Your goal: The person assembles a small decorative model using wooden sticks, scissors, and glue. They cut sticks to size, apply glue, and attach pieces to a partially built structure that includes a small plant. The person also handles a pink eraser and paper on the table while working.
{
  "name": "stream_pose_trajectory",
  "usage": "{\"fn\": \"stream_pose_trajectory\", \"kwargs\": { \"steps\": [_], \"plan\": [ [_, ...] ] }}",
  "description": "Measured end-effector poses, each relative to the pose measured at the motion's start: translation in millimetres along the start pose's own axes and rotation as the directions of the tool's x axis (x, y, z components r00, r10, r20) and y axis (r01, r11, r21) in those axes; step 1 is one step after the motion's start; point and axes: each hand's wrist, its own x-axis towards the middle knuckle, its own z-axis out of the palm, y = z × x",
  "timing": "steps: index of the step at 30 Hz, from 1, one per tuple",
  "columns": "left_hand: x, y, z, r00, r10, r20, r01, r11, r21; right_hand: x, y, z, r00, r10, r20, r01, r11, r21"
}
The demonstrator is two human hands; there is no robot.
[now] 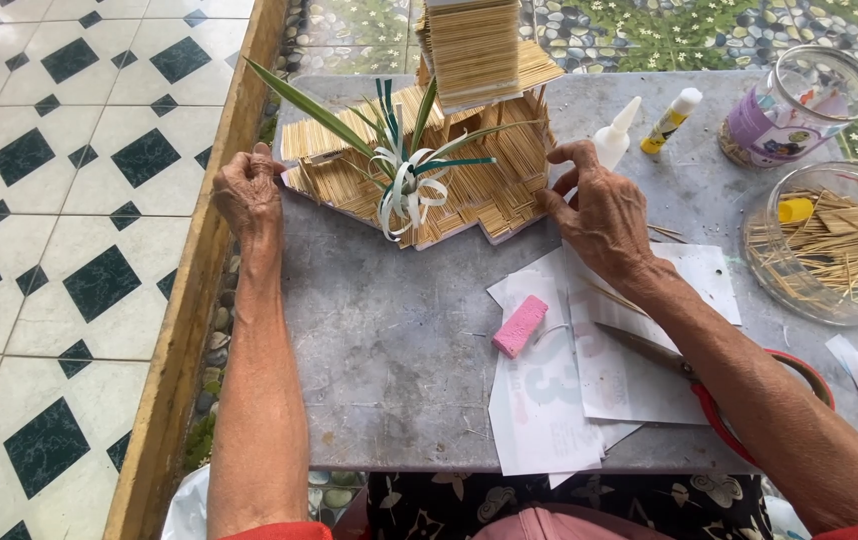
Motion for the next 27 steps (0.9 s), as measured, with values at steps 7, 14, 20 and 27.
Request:
{"fn": "stream_pose_trajectory", "kwargs": {
  "steps": [7,14,20,27],
  "plan": [
    [-0.4,1.2,-0.2,1.000,-0.019,0.013,0.019,1.000,0.019,-0.8,3.3,1.0,1.000,0.004,-0.012,-0.004,1.000,-0.002],
    [0.8,-2.1,0.0,1.000,-0.021,0.017,0.021,0.999,0.032,-0.4,3.0,0.9,1.000,-0.001,-0.004,0.001,1.000,-0.004],
    [0.7,-3.2,1.1,1.000,-0.028,0.001,0.028,0.999,0.017,0.7,4.4,0.9,1.000,0.004,0.002,-0.004,1.000,0.003],
    [1.8,-3.3,1.4,0.999,-0.030,0.010,0.030,0.998,0.048,0.7,4.4,1.1,1.000,0.004,0.009,-0.004,1.000,0.007]
  ]
}}
